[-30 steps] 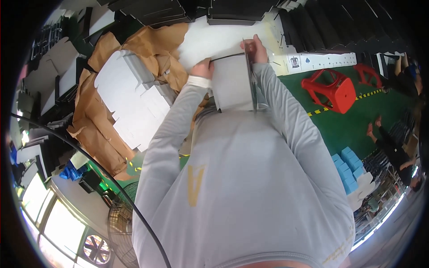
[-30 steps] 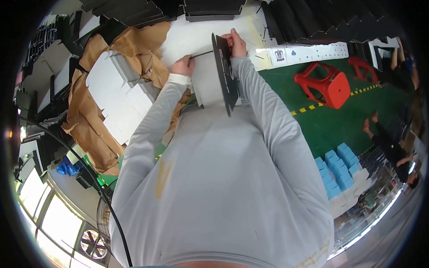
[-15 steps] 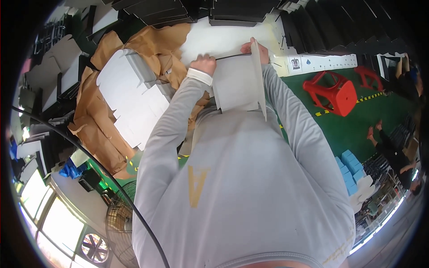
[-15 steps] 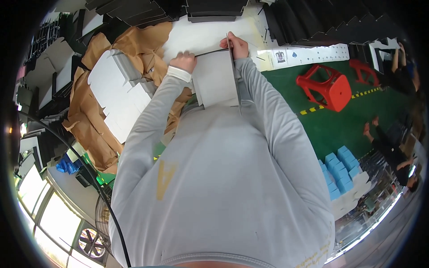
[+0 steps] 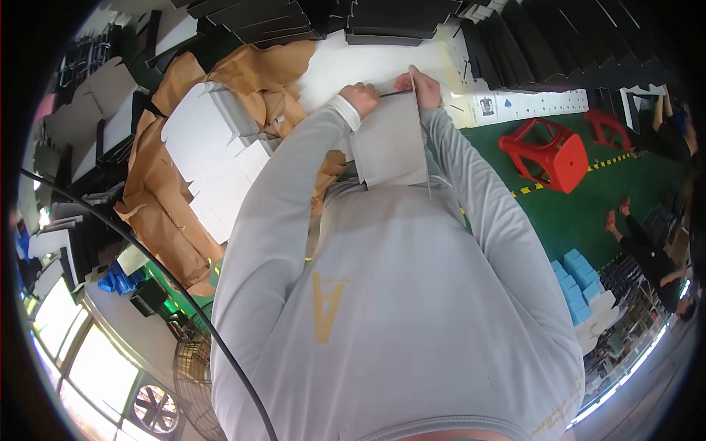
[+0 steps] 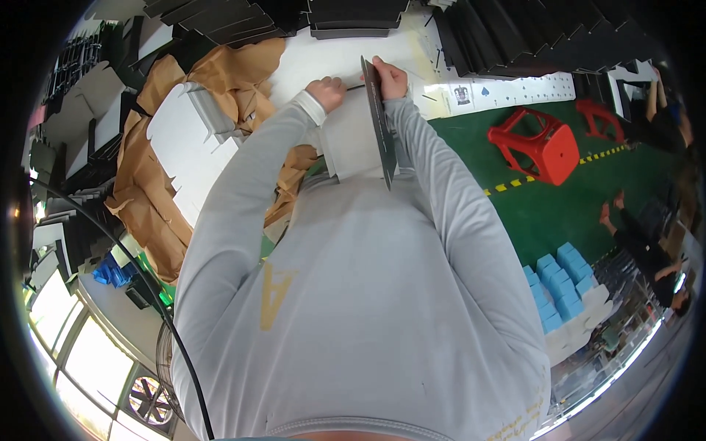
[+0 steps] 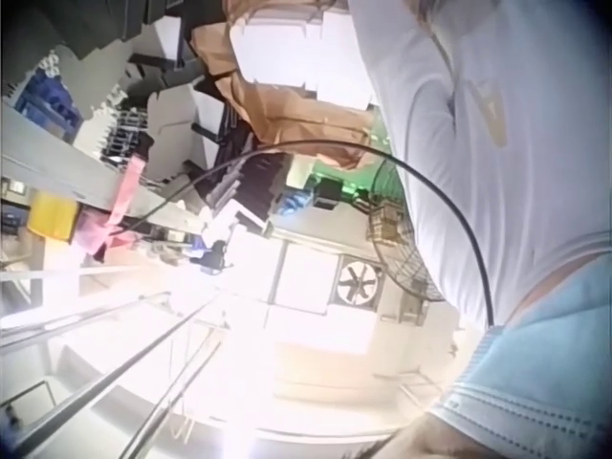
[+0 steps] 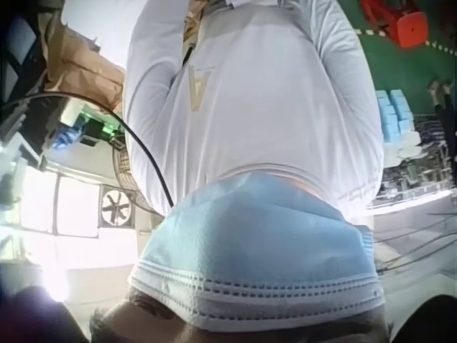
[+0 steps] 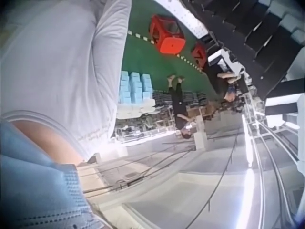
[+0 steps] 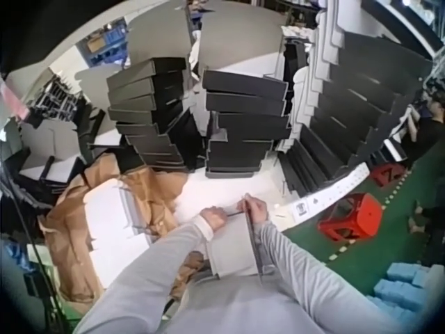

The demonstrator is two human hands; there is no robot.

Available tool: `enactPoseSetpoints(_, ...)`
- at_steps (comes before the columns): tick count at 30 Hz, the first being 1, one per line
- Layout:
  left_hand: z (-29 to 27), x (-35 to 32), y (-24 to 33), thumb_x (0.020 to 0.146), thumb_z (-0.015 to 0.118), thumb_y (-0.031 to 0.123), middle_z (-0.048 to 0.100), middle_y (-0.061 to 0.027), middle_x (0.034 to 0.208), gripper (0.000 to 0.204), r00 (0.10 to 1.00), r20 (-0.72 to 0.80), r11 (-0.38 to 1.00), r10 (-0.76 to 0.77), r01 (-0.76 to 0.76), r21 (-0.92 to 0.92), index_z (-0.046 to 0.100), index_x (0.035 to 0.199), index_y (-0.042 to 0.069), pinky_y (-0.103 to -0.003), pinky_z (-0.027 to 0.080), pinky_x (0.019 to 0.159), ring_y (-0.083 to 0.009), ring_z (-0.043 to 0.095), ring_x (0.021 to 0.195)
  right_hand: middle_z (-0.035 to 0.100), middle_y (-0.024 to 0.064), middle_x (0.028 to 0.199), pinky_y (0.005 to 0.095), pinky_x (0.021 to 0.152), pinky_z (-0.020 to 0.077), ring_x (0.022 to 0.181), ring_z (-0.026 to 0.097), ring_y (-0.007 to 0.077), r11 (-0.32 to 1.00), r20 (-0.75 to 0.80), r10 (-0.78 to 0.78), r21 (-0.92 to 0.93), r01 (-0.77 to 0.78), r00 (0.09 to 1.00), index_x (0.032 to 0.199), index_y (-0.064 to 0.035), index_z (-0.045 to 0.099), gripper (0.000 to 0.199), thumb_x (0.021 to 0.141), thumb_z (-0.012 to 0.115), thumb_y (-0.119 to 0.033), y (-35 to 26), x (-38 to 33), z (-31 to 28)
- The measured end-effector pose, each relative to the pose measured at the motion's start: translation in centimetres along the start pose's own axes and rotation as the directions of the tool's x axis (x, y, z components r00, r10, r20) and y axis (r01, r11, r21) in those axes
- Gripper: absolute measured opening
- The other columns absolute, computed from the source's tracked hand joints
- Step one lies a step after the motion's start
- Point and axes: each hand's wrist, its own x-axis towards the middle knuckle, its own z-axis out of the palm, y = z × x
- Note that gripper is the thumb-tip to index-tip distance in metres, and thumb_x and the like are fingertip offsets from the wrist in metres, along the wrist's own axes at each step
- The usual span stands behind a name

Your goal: Folding and stacking white and black cardboard boxes at an assembly station.

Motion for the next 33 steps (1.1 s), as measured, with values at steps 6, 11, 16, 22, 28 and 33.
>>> enactPoseSetpoints(6, -0.6, -0.3, -0.7, 0.074, 0.048, 0.01, 0.058, -0.012, 0.086, 0.015, 0.988, 0.148, 0.998, -0.039, 0.046, -0.047, 0.058, 0.083, 0.004, -0.035, 0.052, 0.066, -0.0272, 0.06, 0.079, 0.063, 0.0112, 0.077, 0.025, 0.066, 0.046, 0.069, 0.059, 0.0154, 0.998, 0.072, -0.007, 0.063, 0.002, 0.997, 0.08, 0.0052, 0.061, 0.035, 0.084, 0.054, -0.029, -0.7, 0.3, 0.5)
enactPoseSetpoints(11, -3.6, -4.8, -2.3, 0.07, 0.049, 0.01, 0.058, -0.0166, 0.08, 0.041, 0.919, -0.068, 0.873, -0.389, 0.344, -0.344, 0.047, 0.111, 0.01, -0.041, 0.049, 0.067, -0.0324, 0.058, 0.075, 0.063, 0.0058, 0.081, 0.0219, 0.067, 0.044, 0.074, 0.057, 0.0116, 0.963, -0.033, -0.218, -0.172, 0.209, 0.975, 0.089, -0.0007, 0.063, 0.022, 0.081, 0.056, -0.02, -1.0, -0.1, -2.0)
enactPoseSetpoints(16, -10.5, -10.8, 2.8, 0.074, 0.052, 0.018, 0.058, -0.0226, 0.071, 0.066, 0.571, 0.199, 0.49, -0.796, 0.802, -0.341, 0.023, 0.131, 0.003, -0.045, 0.047, 0.057, -0.0368, 0.057, 0.064, 0.052, 0.0007, 0.058, 0.0196, 0.053, 0.0356, 0.056, 0.044, 0.0065, 0.856, -0.133, -0.338, -0.454, 0.246, 0.932, 0.073, -0.0001, 0.061, 0.02, 0.078, 0.061, -0.02, -0.6, -5.2, -6.7)
enactPoseSetpoints(22, -8.0, -15.5, 8.4, 0.078, 0.058, 0.033, 0.057, -0.0131, 0.068, 0.047, 0.756, 0.311, 0.506, -0.576, 0.629, -0.591, 0.053, 0.105, -0.004, -0.038, 0.044, 0.064, -0.031, 0.054, 0.063, 0.048, 0.0037, 0.046, 0.0236, 0.034, 0.0302, 0.035, 0.042, 0.0105, 0.82, -0.139, 0.237, -0.502, -0.274, 0.962, 0.056, -0.0012, 0.054, 0.05, 0.082, 0.05, -0.044, -1.1, -11.1, -3.2)
enactPoseSetpoints(28, -6.7, -19.2, 6.7, 0.077, 0.054, 0.005, 0.059, -0.0098, 0.08, 0.015, 0.652, 0.241, 0.203, -0.719, 0.529, -0.824, 0.06, 0.09, -0.001, -0.022, 0.045, 0.06, -0.0147, 0.059, 0.07, 0.058, 0.0079, 0.061, 0.0238, 0.038, 0.0379, 0.043, 0.051, 0.0118, 0.816, -0.02, 0.319, -0.503, -0.285, 0.947, 0.08, 0.0011, 0.058, 0.037, 0.078, 0.058, -0.035, -0.3, -11.4, -1.7)
enactPoseSetpoints(33, -6.0, -18.6, 6.5, 0.075, 0.057, 0.001, 0.058, -0.0058, 0.079, 0.016, 0.495, 0.125, 0.068, -0.86, 0.354, -0.933, 0.058, 0.091, 0.0, -0.021, 0.044, 0.057, -0.0109, 0.056, 0.066, 0.056, 0.0099, 0.055, 0.0283, 0.043, 0.0425, 0.043, 0.053, 0.0157, 0.77, 0.05, 0.27, -0.611, -0.184, 0.962, 0.069, 0.0048, 0.054, 0.03, 0.073, 0.061, -0.024, 0.6, -11.1, -0.2)
